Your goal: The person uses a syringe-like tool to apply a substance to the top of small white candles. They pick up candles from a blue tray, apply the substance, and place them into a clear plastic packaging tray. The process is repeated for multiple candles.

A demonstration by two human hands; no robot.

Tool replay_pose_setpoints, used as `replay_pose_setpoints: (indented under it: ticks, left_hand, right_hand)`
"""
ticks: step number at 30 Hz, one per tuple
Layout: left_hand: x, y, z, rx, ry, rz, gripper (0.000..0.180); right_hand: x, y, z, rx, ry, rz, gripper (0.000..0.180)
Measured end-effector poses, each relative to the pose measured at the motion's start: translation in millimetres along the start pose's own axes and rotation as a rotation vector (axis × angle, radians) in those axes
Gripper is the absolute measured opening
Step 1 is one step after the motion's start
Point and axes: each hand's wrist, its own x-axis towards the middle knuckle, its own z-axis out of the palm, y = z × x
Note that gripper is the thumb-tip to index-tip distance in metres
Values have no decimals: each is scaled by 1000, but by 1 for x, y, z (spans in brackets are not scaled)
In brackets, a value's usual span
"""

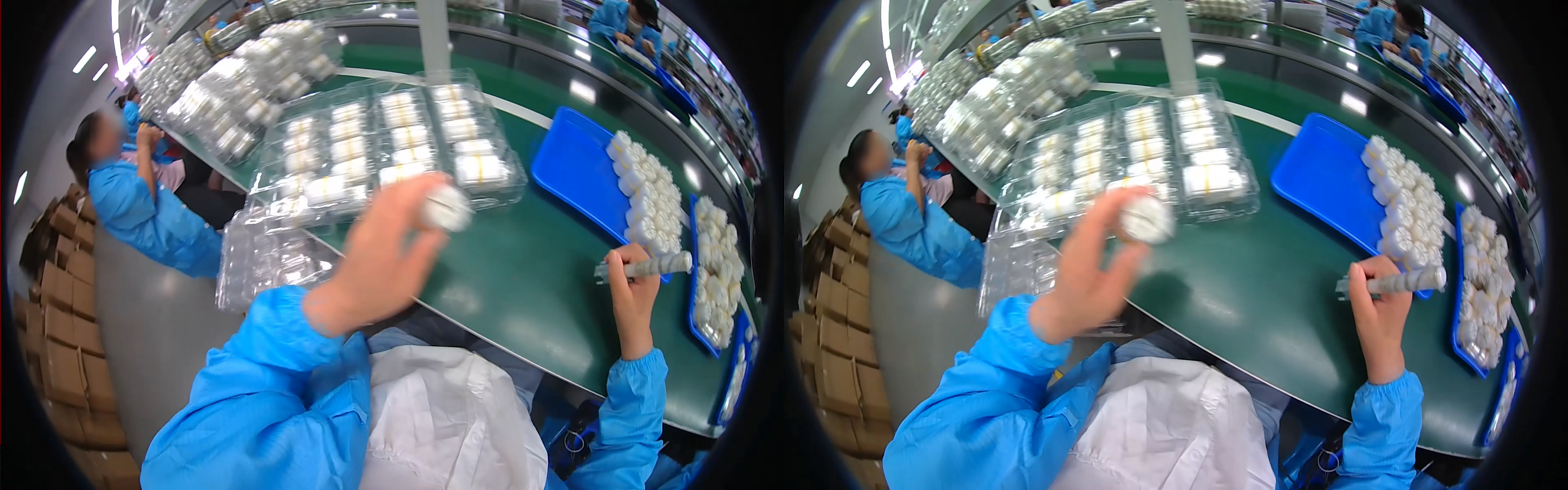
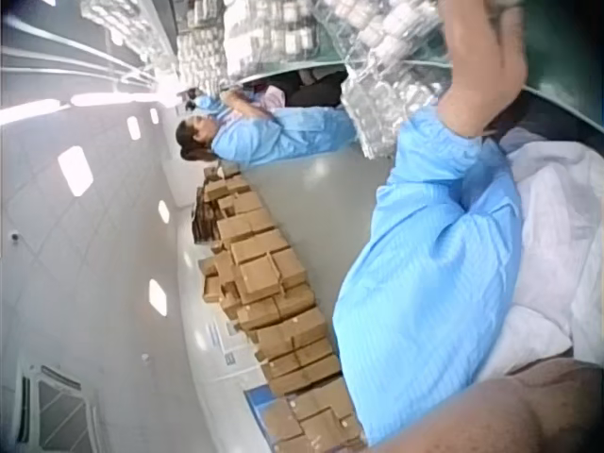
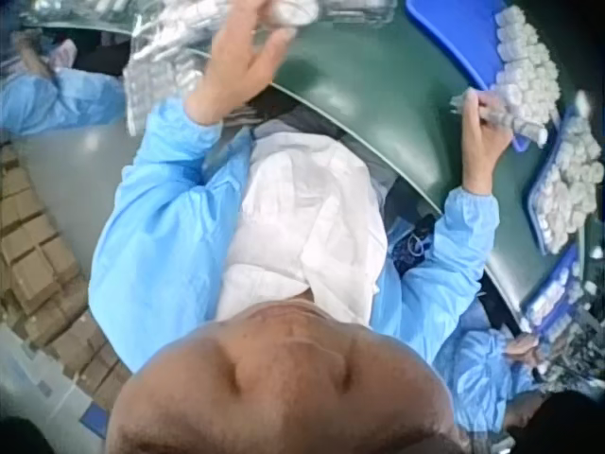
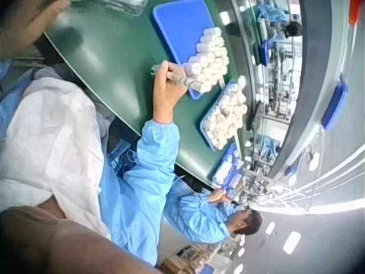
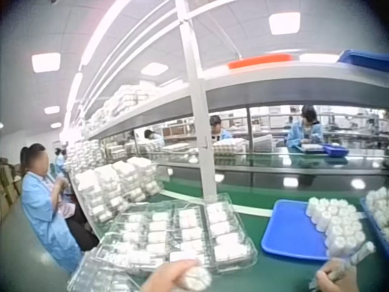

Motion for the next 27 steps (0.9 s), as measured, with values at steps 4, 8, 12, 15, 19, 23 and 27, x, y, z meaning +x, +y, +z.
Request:
replay_pose_setpoints:
  ticks: [4, 8, 12, 15, 19, 23, 27]
  left_hand:
    - [-33, -42, -97, 650, 162, -85, 50]
    - [-70, -87, -159, 656, -147, -383, 49]
    - [-62, -100, -148, 430, -64, -400, 39]
    - [-27, -72, -117, 796, 164, -225, 37]
    - [24, -11, -22, 415, 94, 170, 23]
    - [84, 16, 118, 118, -159, 465, 29]
    - [109, 16, 225, 29, -268, 512, 36]
  right_hand:
    - [-2, -4, 11, -10, -56, -22, 17]
    - [-1, -5, 15, 11, -49, -31, 17]
    - [-5, -1, 12, 11, -49, -10, 17]
    - [-7, -9, 12, -5, -16, -7, 17]
    - [2, -9, 19, -32, -65, -140, 13]
    - [2, -11, 9, -68, 19, -196, 12]
    - [7, -3, -14, -84, 219, -214, 11]
